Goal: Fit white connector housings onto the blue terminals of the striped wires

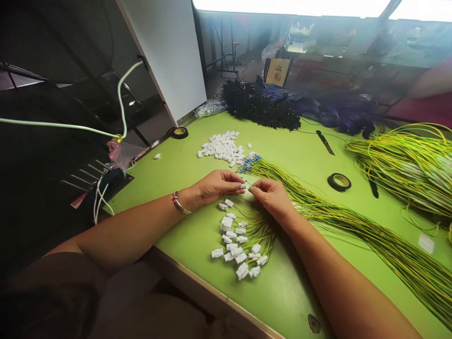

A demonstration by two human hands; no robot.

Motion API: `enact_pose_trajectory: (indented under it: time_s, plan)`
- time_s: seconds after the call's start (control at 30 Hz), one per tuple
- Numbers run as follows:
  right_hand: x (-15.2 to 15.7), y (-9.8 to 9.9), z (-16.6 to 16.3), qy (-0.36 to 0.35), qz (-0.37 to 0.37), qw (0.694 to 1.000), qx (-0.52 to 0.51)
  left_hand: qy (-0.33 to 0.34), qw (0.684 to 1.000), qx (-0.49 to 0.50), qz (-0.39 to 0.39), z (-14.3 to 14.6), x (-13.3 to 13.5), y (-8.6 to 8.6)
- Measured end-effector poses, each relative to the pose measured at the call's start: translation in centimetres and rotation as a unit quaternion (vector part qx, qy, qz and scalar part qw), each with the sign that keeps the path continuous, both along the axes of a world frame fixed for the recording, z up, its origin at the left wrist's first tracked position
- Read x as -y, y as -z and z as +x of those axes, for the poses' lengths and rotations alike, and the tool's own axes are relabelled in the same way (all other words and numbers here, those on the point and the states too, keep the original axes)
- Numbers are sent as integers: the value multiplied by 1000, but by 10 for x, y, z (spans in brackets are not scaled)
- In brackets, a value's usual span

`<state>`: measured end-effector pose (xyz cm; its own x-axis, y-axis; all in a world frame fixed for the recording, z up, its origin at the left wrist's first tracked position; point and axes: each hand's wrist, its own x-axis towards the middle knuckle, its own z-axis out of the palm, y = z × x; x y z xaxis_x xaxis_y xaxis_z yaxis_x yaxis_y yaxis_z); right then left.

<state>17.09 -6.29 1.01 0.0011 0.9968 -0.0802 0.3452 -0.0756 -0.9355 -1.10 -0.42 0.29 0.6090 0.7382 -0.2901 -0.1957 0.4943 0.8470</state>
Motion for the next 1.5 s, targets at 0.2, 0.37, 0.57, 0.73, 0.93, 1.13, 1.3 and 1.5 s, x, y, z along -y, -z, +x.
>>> enact_pose_trajectory:
  time_s: [0.2, 0.37, 0.57, 0.73, 0.93, 1.13, 1.3, 1.5]
  plan:
    - [-1, 6, 1, -14, 45, 998, 35, -12, 1000, -15, 16, 2, 0, 3]
    - [-2, 9, 1, -16, 50, 997, 51, -11, 1000, -13, 15, 2, 1, 2]
    - [-2, 10, -2, -22, 71, 994, 75, -27, 999, -14, 27, 5, 3, 3]
    - [-3, 11, -1, -15, 72, 995, 63, 5, 998, -26, 53, 5, 3, 3]
    - [-3, 12, -2, -7, 73, 997, 37, -45, 999, -4, 28, 6, 4, 4]
    - [-1, 11, -4, 0, 70, 997, 33, -36, 999, 2, 7, 5, 1, 2]
    - [1, 9, -4, -1, 73, 995, 65, -27, 999, -9, 20, 5, 1, 4]
    - [0, 10, -7, -3, 92, 992, 82, -26, 999, -12, 36, 7, 1, 5]
